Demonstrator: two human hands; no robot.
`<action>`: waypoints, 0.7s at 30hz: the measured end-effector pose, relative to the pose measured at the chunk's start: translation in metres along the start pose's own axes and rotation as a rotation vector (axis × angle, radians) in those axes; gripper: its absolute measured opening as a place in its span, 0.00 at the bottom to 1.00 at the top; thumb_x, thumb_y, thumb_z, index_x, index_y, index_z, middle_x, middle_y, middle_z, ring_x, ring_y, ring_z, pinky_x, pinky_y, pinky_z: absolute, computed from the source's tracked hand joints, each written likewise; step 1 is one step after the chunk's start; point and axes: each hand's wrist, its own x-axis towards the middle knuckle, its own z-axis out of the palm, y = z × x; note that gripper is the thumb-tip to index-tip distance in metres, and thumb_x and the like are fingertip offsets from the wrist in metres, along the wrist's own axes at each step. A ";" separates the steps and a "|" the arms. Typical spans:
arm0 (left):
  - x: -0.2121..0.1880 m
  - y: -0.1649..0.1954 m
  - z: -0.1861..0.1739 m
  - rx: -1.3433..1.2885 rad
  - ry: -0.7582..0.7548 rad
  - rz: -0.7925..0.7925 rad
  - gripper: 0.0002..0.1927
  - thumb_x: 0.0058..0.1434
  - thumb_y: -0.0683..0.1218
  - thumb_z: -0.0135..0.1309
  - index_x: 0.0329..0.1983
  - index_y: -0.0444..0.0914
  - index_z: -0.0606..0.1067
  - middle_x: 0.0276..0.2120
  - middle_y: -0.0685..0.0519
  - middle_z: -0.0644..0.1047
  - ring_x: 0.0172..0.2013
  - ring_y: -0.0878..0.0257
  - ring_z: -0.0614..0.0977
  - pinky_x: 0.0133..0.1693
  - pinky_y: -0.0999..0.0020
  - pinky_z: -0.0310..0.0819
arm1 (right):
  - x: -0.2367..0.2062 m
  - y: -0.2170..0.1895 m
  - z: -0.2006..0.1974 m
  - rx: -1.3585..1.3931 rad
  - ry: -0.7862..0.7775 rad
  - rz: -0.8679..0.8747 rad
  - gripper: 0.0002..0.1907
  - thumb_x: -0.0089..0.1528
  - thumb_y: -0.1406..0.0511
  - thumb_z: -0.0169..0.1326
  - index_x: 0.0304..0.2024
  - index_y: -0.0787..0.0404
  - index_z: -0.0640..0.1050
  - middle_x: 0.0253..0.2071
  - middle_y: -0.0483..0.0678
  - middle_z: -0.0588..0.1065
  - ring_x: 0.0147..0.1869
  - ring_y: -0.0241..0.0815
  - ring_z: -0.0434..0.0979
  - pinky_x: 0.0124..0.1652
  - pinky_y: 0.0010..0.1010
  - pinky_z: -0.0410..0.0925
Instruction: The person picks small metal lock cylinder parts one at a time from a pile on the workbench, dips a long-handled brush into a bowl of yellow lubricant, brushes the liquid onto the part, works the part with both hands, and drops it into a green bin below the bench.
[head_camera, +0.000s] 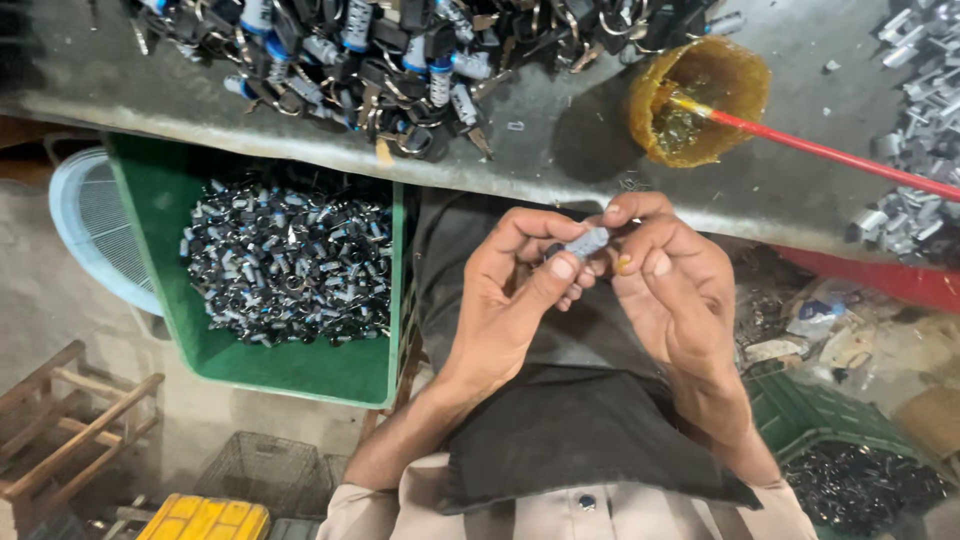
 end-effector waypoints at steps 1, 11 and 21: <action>0.000 -0.001 -0.001 0.002 -0.003 0.007 0.12 0.75 0.44 0.53 0.58 0.36 0.71 0.45 0.53 0.78 0.44 0.70 0.78 0.43 0.75 0.72 | 0.000 0.001 -0.001 -0.018 0.006 0.002 0.10 0.76 0.67 0.48 0.45 0.70 0.75 0.61 0.54 0.65 0.59 0.46 0.73 0.55 0.38 0.69; 0.003 -0.006 -0.002 -0.155 0.012 -0.070 0.12 0.75 0.45 0.54 0.57 0.35 0.71 0.41 0.53 0.78 0.40 0.69 0.76 0.41 0.74 0.69 | -0.003 0.006 -0.005 -0.124 0.077 -0.004 0.10 0.77 0.69 0.48 0.52 0.73 0.76 0.59 0.53 0.66 0.52 0.41 0.74 0.54 0.33 0.71; 0.001 -0.025 -0.028 -0.634 -0.096 -0.183 0.13 0.75 0.47 0.55 0.57 0.38 0.70 0.37 0.55 0.74 0.39 0.67 0.74 0.42 0.70 0.68 | 0.001 -0.008 0.025 -0.964 0.258 0.027 0.26 0.70 0.65 0.53 0.70 0.66 0.69 0.40 0.47 0.72 0.40 0.33 0.69 0.40 0.27 0.66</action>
